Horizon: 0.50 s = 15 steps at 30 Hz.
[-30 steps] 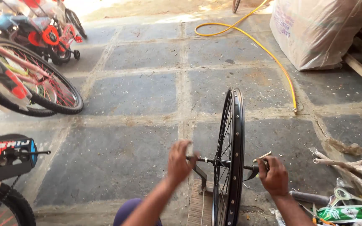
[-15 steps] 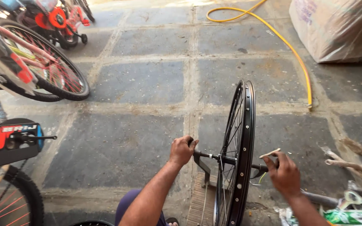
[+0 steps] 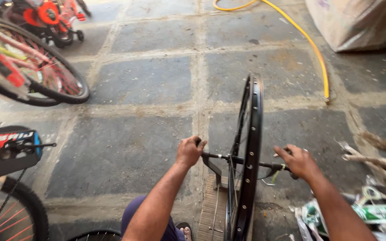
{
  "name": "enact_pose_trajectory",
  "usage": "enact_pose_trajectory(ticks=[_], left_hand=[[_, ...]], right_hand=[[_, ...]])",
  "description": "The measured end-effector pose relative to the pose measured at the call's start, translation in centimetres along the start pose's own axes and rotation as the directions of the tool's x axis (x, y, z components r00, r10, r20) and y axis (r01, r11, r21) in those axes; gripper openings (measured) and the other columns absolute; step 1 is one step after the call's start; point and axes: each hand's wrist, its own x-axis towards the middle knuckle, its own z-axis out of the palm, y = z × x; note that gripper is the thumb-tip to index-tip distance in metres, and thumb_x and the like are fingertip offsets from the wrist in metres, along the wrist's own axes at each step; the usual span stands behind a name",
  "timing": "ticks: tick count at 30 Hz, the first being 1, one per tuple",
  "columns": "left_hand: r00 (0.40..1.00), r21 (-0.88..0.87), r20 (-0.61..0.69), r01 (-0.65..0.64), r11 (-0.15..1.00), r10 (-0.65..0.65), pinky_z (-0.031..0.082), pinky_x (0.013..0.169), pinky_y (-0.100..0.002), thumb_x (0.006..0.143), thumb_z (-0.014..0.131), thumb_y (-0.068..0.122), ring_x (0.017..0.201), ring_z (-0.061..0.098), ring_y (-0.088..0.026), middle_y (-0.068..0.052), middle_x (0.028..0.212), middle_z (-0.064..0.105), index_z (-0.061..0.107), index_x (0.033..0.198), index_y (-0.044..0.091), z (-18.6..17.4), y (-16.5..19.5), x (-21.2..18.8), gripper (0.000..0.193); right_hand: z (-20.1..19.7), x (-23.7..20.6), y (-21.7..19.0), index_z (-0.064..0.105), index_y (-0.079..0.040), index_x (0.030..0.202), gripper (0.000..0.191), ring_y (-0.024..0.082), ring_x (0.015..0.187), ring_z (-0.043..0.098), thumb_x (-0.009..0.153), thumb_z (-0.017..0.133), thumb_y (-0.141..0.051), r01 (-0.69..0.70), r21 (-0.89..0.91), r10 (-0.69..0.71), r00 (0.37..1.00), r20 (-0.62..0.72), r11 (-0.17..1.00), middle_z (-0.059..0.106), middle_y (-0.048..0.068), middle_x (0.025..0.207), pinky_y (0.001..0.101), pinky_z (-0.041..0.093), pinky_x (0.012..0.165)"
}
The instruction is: The person sits on the floor and adjusts the spokes of a bicycle wheel mounted on a truing stand. They use a spoke wrench to tighten or loosen individual spokes, periodically spinning the wheel to check alignment. The person also uses a red tool to make adjustments to the hub area.
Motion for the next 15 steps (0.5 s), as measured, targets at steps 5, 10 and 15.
enact_pose_trajectory(ticks=[5, 10, 15], left_hand=[[0.997, 0.06, 0.062, 0.047, 0.997, -0.051, 0.057, 0.072, -0.04, 0.093, 0.072, 0.039, 0.075, 0.074, -0.024, -0.01, 0.086, 0.078, 0.077, 0.096, 0.007, -0.1, 0.6, 0.7, 0.032], [0.997, 0.055, 0.072, 0.03, 0.998, -0.034, 0.058, 0.074, -0.039, 0.092, 0.072, 0.04, 0.078, 0.075, -0.022, -0.009, 0.09, 0.078, 0.078, 0.102, 0.008, 0.0, 0.5, 0.9, 0.033], [0.99, 0.048, 0.093, 0.101, 0.994, -0.105, 0.057, 0.077, -0.041, 0.092, 0.073, 0.039, 0.079, 0.075, -0.026, -0.013, 0.085, 0.078, 0.078, 0.101, 0.007, -0.1, 0.5, 0.6, 0.033]], right_hand=[[1.7, -2.6, 0.4, 0.062, -0.007, 0.128, 0.074, 0.024, 0.075, 0.071, 0.087, 0.057, -0.068, 0.323, -0.155, -0.357, 0.809, -0.466, 0.934, 0.07, 0.014, 0.08, 0.0417, 0.059, 0.068], [1.0, -1.7, 1.0, 0.064, -0.005, 0.122, 0.076, 0.025, 0.083, 0.07, 0.09, 0.056, -0.073, 0.341, -0.091, -0.352, 0.888, -0.295, 0.936, 0.069, 0.012, 0.093, 0.0422, 0.057, 0.067], [0.8, -0.5, 0.7, 0.072, -0.009, 0.115, 0.078, 0.024, 0.078, 0.072, 0.083, 0.059, -0.078, 0.118, -0.135, -0.129, 0.988, -0.081, 0.984, 0.072, 0.009, 0.085, 0.0411, 0.055, 0.071]])
